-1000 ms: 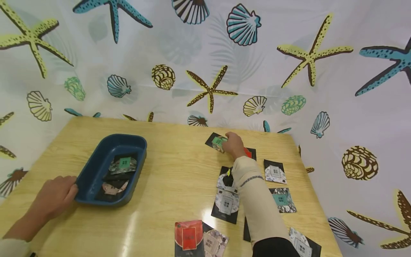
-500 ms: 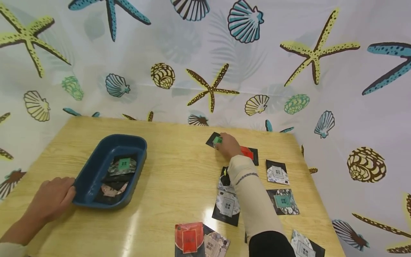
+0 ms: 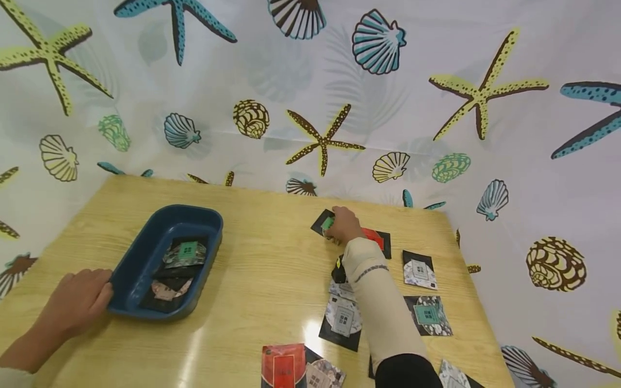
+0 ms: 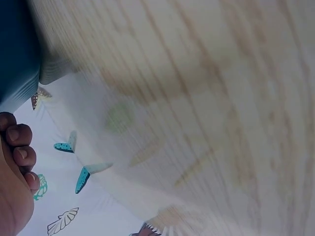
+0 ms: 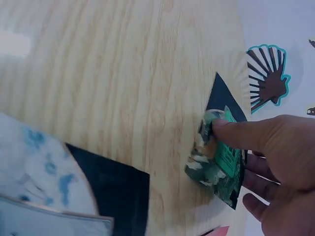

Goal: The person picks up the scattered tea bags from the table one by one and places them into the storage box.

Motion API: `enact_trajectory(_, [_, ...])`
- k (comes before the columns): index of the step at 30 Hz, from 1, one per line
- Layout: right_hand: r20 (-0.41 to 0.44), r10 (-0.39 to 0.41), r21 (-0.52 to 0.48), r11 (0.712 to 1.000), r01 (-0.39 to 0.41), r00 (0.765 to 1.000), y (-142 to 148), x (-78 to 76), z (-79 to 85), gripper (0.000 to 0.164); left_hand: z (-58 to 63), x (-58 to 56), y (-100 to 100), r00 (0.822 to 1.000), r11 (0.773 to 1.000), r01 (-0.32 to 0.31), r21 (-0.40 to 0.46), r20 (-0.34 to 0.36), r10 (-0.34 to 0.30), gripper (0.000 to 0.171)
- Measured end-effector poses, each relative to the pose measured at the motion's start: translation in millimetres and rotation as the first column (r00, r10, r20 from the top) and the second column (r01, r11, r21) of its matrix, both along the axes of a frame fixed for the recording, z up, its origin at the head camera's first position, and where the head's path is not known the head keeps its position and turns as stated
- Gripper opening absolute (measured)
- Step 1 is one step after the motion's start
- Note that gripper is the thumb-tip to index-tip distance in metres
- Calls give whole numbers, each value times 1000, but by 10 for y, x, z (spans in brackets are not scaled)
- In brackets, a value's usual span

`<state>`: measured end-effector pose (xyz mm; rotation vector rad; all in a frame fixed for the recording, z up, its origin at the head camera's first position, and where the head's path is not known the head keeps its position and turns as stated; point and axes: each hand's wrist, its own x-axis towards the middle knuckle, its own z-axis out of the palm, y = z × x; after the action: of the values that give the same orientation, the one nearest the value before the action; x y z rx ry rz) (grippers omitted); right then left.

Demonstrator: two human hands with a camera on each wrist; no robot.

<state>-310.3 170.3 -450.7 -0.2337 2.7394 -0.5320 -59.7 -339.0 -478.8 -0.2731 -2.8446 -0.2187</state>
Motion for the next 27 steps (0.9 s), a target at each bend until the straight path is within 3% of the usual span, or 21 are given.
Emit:
enact_trajectory(7, [-19,-117,-209,972,110,993,129,165,110,55,14,-12,1,999,1000,5,19,-43,-4,30])
enact_trajectory(12, [97,-179,-302,932,200,979,249,243,104,35,14,3,-6,1000,1000,13,26,-26,-13,31])
enact_trajectory(15, [233,-221,-380,876,298,947,322,244,58,32,8,-1,0,1000,1000,13,24,-13,-13,31])
enact_trajectory(19, [428,-190,-502,763,407,884,365,235,-1,39,8,26,-2,1000,999,-8,31,17,8,31])
enact_trajectory(23, [537,-147,-572,660,487,830,345,249,23,38,20,36,-6,1000,999,-5,36,16,4,31])
enact_trajectory(27, [579,-139,-609,582,539,803,291,253,147,35,28,10,10,1000,999,18,36,-11,-18,31])
